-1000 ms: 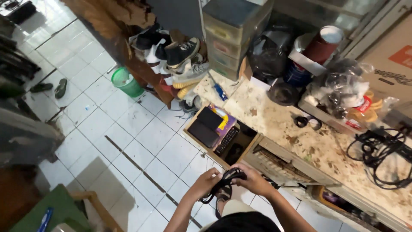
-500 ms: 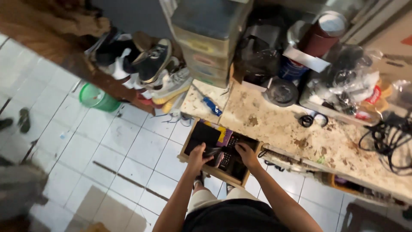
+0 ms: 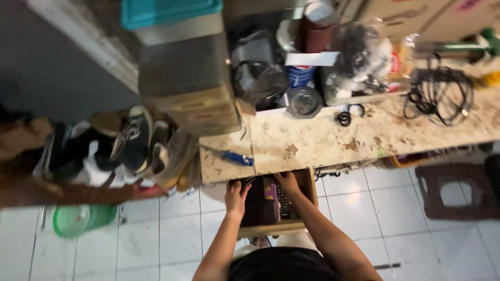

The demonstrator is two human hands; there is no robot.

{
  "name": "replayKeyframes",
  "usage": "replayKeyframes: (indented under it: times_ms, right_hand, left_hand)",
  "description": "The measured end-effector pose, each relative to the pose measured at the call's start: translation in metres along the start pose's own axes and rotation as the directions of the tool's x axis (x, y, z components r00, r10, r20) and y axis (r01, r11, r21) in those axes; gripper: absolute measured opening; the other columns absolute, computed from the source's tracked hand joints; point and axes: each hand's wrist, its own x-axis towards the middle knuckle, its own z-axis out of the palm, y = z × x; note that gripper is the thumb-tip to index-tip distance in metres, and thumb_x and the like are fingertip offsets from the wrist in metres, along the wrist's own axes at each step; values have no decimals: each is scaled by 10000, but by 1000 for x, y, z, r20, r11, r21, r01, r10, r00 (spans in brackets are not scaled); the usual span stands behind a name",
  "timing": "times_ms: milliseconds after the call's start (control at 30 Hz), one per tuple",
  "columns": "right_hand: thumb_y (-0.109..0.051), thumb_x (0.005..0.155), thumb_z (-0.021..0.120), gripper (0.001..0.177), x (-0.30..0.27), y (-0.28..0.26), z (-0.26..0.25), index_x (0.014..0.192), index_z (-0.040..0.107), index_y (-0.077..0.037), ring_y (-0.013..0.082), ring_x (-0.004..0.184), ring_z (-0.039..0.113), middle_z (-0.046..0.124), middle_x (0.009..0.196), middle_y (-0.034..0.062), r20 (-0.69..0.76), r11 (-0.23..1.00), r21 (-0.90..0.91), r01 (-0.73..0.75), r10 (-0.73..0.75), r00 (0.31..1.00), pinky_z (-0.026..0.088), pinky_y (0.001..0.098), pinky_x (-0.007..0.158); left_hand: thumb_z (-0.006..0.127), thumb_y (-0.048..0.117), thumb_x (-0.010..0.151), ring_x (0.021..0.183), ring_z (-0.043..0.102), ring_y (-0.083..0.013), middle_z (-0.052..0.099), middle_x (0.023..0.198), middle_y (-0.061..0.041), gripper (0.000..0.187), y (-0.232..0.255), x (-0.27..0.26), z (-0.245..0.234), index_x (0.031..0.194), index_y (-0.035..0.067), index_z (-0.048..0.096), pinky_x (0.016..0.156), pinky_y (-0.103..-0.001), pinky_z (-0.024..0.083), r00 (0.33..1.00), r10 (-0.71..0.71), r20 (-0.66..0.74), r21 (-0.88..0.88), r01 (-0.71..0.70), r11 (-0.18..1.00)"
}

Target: The person organizes various electronic items and cables, moving them between a desk surface, drawers, and a yellow basket.

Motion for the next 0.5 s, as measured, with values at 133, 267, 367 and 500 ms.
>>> replayKeyframes:
  times_ms: [133, 267, 367, 500]
  right_hand:
    - [-90, 982, 632, 237, 4, 3, 11, 1142, 671, 82, 293, 815, 662, 705, 1014, 223, -49, 985, 173, -4, 13, 999, 551, 379, 670]
    - [69, 936, 577, 255, 8, 5, 22, 1188, 609, 46, 266, 930, 731, 702, 1069, 156, -170, 854, 520, -27, 135, 976, 630, 373, 779]
    - [55, 926, 558, 290, 9, 6, 31, 1210, 609, 29, 292, 934, 719, 698, 1080, 163, -186, 872, 488, 15, 87, 979, 616, 399, 772]
    - [-62, 966, 584, 306, 12, 3, 44, 1269, 607, -30, 352, 887, 652, 696, 1135, 194, -130, 847, 531, 24, 53, 990, 472, 434, 612]
  left_hand:
    - [614, 31, 954, 1142, 640, -299, 581, 1324, -141, 571, 9, 3, 9, 1492, 59, 425, 974, -413, 550, 995, 27, 95, -37, -23, 999]
    - [607, -7, 966, 1109, 639, -306, 603, 1277, -162, 468, 19, 9, 19, 1410, -18, 459, 951, -468, 563, 999, -11, -47, 105, 15, 994]
    - [611, 5, 992, 1117, 639, -350, 618, 1276, -197, 391, 29, 16, 20, 1358, -109, 531, 957, -475, 563, 998, 10, -59, 211, 2, 977]
    - [598, -52, 927, 1225, 604, -265, 601, 1337, -100, 451, 35, 24, 27, 1362, 46, 532, 1085, -445, 511, 994, -25, 106, 153, 9, 988]
